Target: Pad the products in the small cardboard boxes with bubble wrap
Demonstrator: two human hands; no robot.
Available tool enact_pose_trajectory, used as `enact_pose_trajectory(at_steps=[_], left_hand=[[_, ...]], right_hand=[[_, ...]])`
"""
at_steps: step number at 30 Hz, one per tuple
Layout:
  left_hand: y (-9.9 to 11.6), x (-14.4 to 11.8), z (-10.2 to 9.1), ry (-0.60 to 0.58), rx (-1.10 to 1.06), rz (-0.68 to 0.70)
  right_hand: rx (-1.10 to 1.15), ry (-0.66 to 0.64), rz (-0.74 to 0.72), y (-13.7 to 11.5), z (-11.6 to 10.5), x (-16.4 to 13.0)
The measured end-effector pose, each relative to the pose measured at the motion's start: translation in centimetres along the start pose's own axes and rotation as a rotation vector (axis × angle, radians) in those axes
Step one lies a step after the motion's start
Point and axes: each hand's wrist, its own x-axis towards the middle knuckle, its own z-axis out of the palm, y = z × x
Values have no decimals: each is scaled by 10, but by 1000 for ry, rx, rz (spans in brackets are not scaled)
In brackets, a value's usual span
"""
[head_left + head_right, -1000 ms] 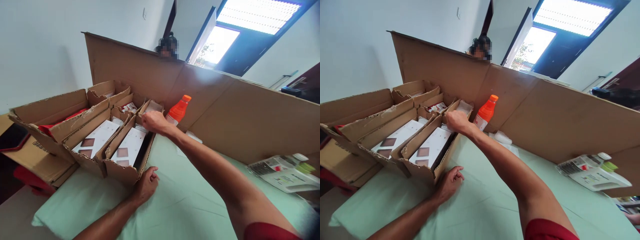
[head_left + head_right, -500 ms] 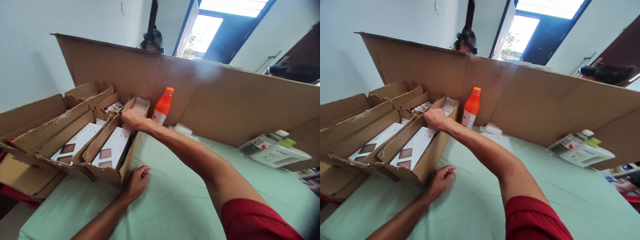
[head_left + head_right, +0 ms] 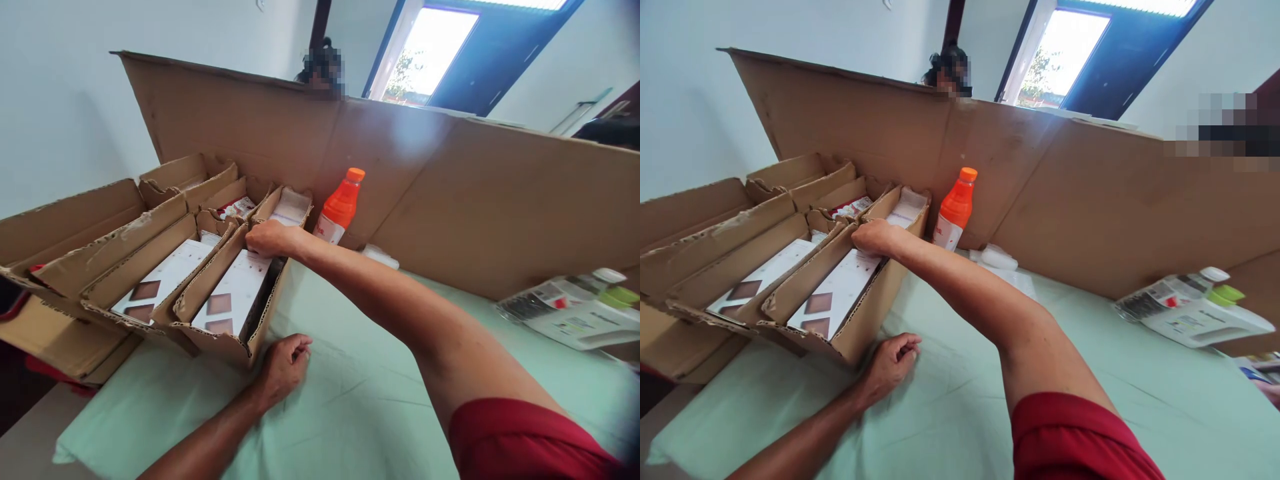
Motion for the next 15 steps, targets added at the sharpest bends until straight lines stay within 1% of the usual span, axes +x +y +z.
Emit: enact_pose_trajectory(at_steps=[3,5,6,8,10,12,13,15], left_hand=[[1,-1,-1,-5,-2,10],[2,-2,-1,-6,-7,13],[2,-2,-1,-5,-10,14],[2,-2,-2,-3,-15,11],[2,-3,-3,-7,-19,5],[3,-4,-4,-15,-23,0],[3,-4,-4,-16,-24,-2],[4,-5,-5,-16,-22,-4]], right_hand=[[-22,11,7,0,-2,-2],[-30,43,32,1,-9,-13],[-22,81,59,4,-14,-23],[48,217,151,15,-23,-50],[201,408,275,33,-27,-86],[402,608,402,54,-17,-125],[507,703,462,65,-5,-144],[719,859,558,85,32,-176]])
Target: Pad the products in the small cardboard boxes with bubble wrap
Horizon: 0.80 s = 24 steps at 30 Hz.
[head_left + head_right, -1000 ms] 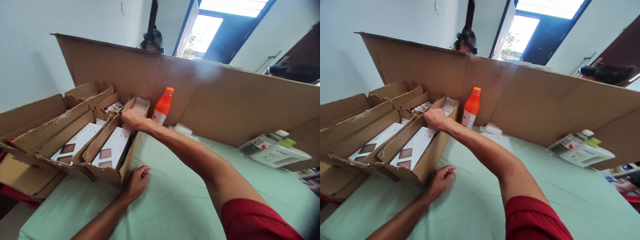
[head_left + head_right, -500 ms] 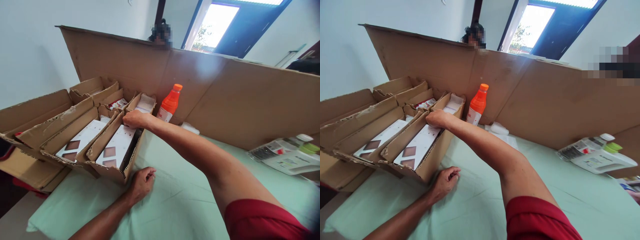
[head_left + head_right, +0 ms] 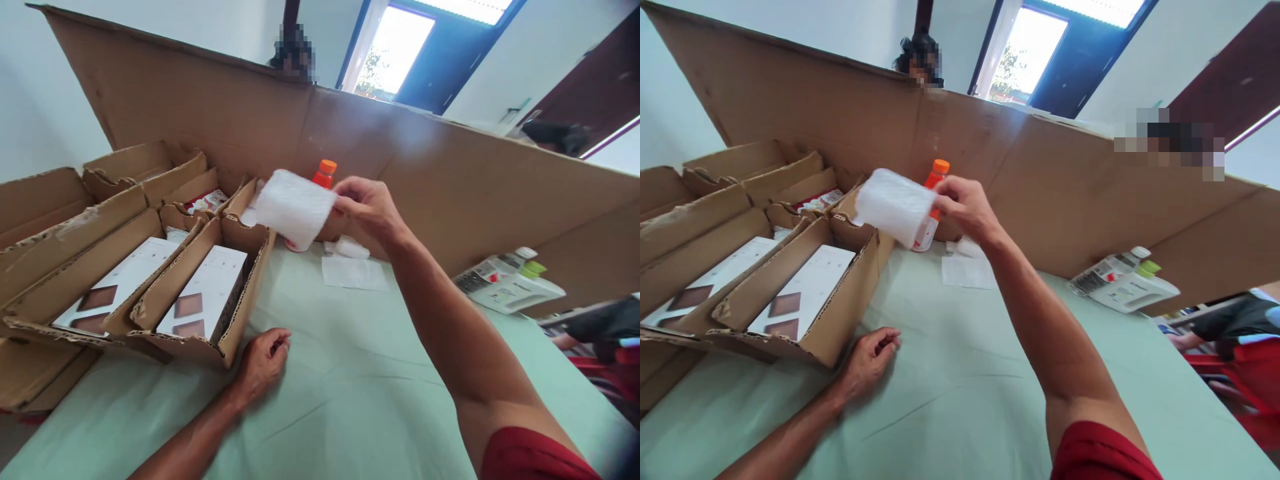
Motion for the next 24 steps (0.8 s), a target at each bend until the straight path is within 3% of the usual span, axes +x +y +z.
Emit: enact_pose_trajectory(at_steps=[3,6,8,10,13,16,20,24], left_hand=[[2,0,-1,4,11,-1],[3,0,0,14,25,-5],[4,0,1,20,28,-8],[6,0,2,22,25,-10],[7,0,3,26,13,-12],[4,0,3,37,-33,-33],[-4,4,7,132,-221,-122],[-13,11,11,233,-343,-190]], right_hand=[[190,88,216,76,-2,-36],[112,118,386,140,5,-66],[26,153,438,164,5,-78],[-28,197,447,169,3,-82],[-57,178,350,139,2,-68],[-62,82,168,78,16,-31],[-278,-131,-117,-3,62,40],[-644,-496,-186,-45,115,103]])
